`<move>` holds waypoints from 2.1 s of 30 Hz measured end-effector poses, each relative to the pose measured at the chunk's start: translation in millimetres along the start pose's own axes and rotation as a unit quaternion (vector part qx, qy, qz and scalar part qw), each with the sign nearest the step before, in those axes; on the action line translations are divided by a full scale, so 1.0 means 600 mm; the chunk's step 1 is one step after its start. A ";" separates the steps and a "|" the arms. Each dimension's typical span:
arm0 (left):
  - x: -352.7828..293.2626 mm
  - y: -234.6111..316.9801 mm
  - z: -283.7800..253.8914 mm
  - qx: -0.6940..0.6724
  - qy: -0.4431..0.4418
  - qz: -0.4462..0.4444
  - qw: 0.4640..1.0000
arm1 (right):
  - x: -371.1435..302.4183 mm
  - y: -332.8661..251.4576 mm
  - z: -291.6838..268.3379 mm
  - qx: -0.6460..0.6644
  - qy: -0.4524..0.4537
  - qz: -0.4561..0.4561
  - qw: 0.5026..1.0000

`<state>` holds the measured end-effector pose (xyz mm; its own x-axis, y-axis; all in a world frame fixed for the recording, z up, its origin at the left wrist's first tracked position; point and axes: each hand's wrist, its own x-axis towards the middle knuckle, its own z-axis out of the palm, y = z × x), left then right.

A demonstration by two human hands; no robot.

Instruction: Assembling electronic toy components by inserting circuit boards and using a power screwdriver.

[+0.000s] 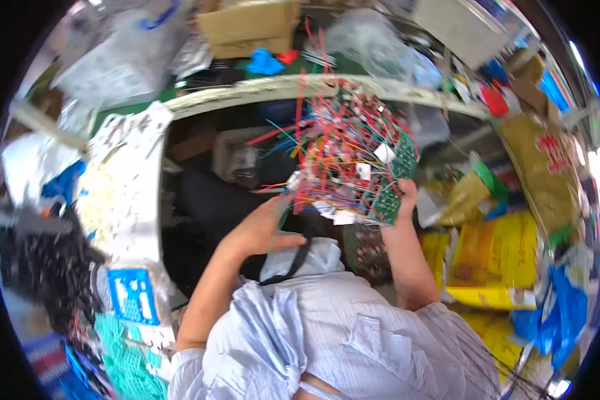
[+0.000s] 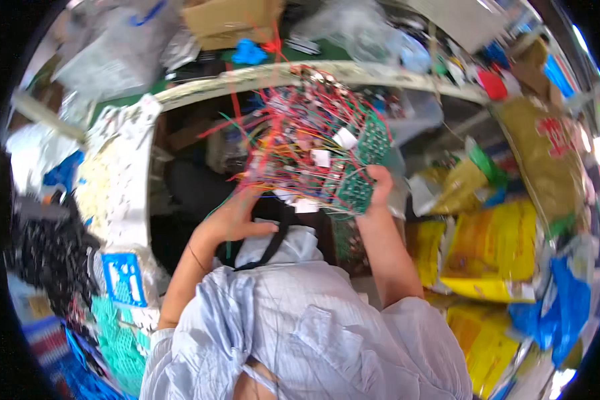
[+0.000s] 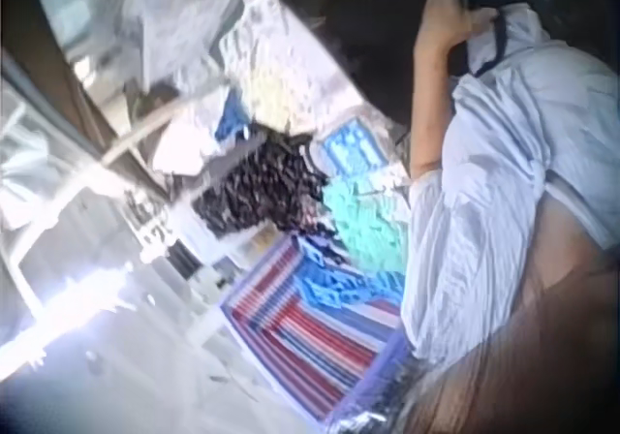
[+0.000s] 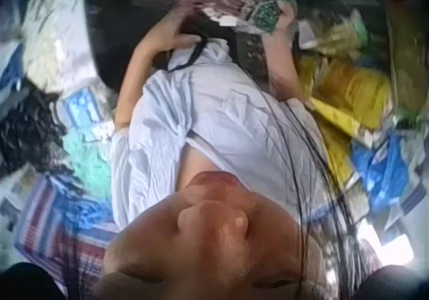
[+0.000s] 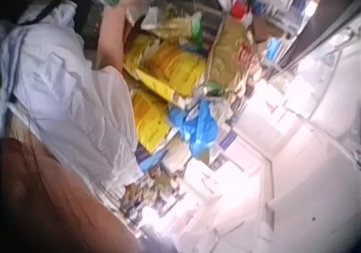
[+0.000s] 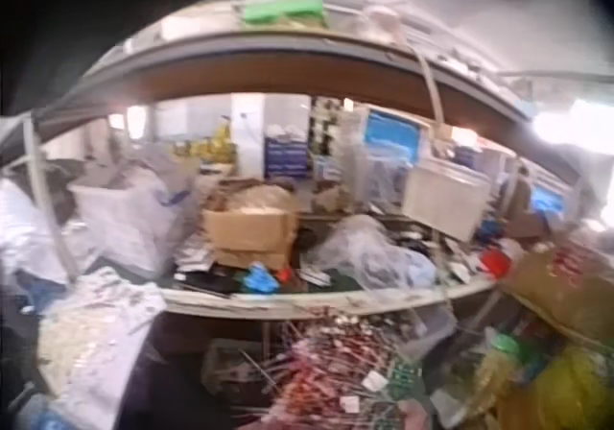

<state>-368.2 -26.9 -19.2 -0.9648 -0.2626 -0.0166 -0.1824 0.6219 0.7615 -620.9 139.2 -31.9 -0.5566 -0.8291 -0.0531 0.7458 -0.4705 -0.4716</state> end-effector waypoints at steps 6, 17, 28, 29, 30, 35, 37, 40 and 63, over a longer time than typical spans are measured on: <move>-0.077 0.051 -0.041 -0.486 0.422 0.112 0.757 | 0.094 0.217 0.249 0.041 -0.164 0.176 0.970; -0.341 0.081 -0.153 -0.291 0.840 0.105 0.445 | -0.072 0.543 0.496 -0.005 -0.313 0.445 0.839; -0.668 0.141 -0.159 -0.179 0.923 0.025 0.340 | -0.109 0.746 0.691 -0.134 -0.631 0.555 0.525; -0.695 0.142 -0.164 -0.182 0.914 -0.009 0.362 | -0.097 0.796 0.711 -0.083 -0.633 0.596 0.488; -0.712 0.131 -0.179 -0.193 0.900 -0.033 0.389 | -0.075 0.838 0.736 -0.045 -0.632 0.628 0.451; -0.803 0.091 -0.255 -0.157 0.862 -0.085 0.474 | -0.155 0.922 0.841 -0.198 -0.711 0.495 0.458; -0.839 0.065 -0.275 -0.139 0.853 -0.112 0.490 | -0.159 0.949 0.845 -0.227 -0.707 0.472 0.474; -0.877 0.038 -0.296 -0.107 0.841 -0.207 0.488 | -0.166 0.976 0.846 -0.279 -0.737 0.401 0.468; -1.017 -0.054 -0.383 -0.144 0.829 -0.331 0.426 | -0.205 1.190 0.873 -0.292 -0.693 0.437 0.493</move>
<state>270.1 -56.3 115.3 0.7850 -0.6194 0.0098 -0.0500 -0.0476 0.9976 171.8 -252.9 98.9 0.9710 -0.2390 0.0003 0.0203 0.0814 -0.9965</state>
